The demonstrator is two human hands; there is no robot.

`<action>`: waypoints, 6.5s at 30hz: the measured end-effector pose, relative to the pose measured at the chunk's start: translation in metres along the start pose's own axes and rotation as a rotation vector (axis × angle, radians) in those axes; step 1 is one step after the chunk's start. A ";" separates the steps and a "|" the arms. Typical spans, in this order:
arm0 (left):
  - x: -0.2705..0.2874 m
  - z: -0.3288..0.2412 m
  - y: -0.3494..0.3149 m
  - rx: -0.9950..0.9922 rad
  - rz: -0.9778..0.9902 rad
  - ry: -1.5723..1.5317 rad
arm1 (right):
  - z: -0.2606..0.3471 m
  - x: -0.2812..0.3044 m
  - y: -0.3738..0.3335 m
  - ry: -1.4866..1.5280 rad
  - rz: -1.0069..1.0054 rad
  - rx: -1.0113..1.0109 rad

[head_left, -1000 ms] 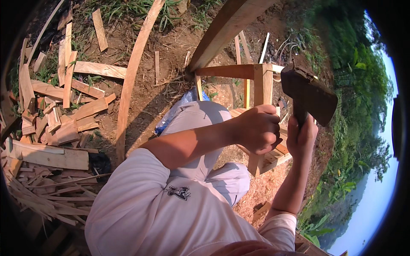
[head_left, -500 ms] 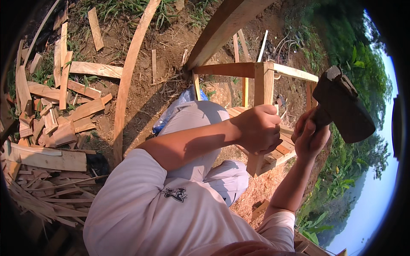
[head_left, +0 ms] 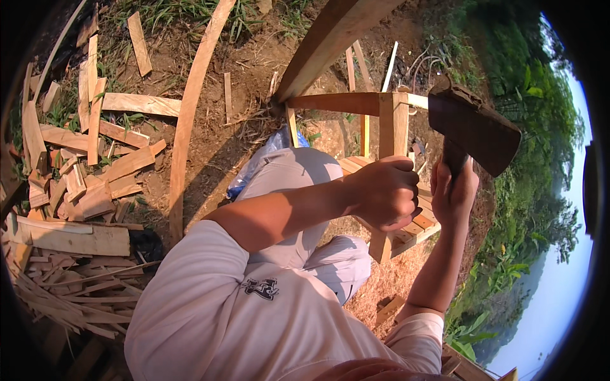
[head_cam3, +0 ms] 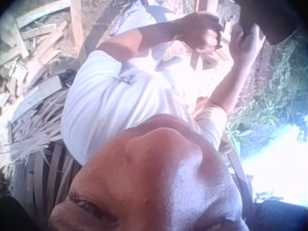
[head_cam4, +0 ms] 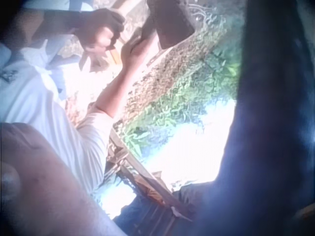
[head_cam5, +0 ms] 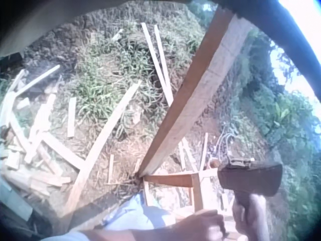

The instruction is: The person sits on the ground and assembles a wooden frame by hand. They align wooden slats and use a small axe to hammer nails into the joints to secure the structure.

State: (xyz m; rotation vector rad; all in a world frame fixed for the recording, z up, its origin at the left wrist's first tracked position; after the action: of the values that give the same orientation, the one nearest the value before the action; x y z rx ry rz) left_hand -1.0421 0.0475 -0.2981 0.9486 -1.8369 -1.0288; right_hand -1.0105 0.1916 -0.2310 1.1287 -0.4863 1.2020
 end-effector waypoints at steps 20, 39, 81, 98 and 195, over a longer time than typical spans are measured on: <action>-0.003 0.004 0.004 -0.008 0.028 0.139 | 0.009 -0.002 0.003 -0.098 -0.021 0.059; 0.003 0.000 0.004 0.010 -0.029 0.078 | 0.023 0.018 -0.008 0.268 -0.223 0.015; -0.002 0.004 0.005 0.023 -0.028 0.094 | 0.022 0.033 -0.001 0.399 -0.269 0.060; -0.005 0.010 0.008 0.031 0.010 0.055 | 0.016 -0.006 0.013 -0.280 0.042 0.150; 0.000 0.007 0.008 -0.009 0.032 0.105 | -0.025 0.005 0.026 0.743 0.270 -0.590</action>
State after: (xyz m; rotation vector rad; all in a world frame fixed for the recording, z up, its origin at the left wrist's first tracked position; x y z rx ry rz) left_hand -1.0503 0.0529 -0.2929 0.9473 -1.7539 -0.9496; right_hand -1.0388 0.2141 -0.2260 0.0807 -0.3768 1.4741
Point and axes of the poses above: each hand's wrist, its own y-axis towards the middle knuckle, its own x-axis out of the back of the hand, z = x × y, the point moved 6 cm from there along y, towards the middle knuckle, and after that the axes turned 6 degrees about x, right-handed, at the moved point
